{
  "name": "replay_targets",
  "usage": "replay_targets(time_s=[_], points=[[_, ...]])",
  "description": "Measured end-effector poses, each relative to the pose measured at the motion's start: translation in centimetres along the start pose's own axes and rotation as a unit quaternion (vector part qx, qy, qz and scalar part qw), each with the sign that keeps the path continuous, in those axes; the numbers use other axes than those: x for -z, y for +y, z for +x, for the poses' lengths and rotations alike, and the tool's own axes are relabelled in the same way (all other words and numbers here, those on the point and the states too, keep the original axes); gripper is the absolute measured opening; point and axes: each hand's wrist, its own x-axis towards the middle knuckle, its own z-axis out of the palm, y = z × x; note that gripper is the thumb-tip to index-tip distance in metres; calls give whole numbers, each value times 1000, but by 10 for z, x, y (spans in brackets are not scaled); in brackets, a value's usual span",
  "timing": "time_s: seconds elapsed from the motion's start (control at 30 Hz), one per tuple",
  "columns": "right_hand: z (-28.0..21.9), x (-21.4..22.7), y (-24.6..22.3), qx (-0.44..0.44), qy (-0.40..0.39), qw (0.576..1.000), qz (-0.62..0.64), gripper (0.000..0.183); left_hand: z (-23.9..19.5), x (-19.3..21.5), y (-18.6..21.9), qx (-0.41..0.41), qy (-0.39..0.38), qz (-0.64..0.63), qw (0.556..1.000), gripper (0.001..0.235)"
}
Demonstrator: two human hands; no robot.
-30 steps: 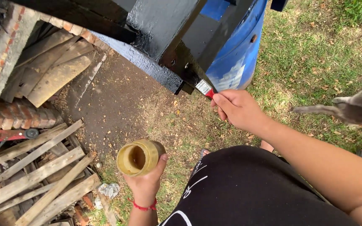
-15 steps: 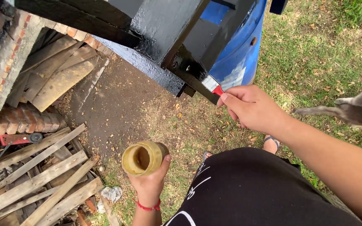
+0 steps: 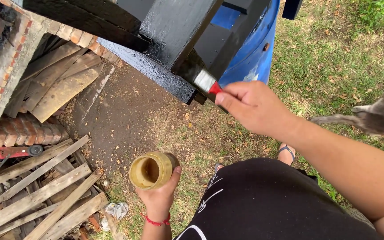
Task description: Painting a black wooden structure with a paintbrush while holding a jar of paint.
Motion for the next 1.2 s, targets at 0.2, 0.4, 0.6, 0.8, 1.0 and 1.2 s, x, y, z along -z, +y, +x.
replay_targets(time_s=[0.2,0.4,0.6,0.8,1.0,1.2], points=[[9,13,16,110,107,980,128,23,3,6,-22,171,-108,-67,977,83],[21,5,39,7,34,998,-50,36,2,6,-7,-20,6,-50,999,74],[7,-6,61,58,69,994,-68,45,5,3,-6,0,29,-76,997,79],[10,-9,28,209,111,971,-38,32,4,0,-7,20,10,-39,999,79],[33,-23,43,127,71,987,-67,43,9,-2,-12,12,-13,-136,991,82],[11,-12,72,-29,7,990,-138,47,6,7,-45,-148,-186,-51,970,66]])
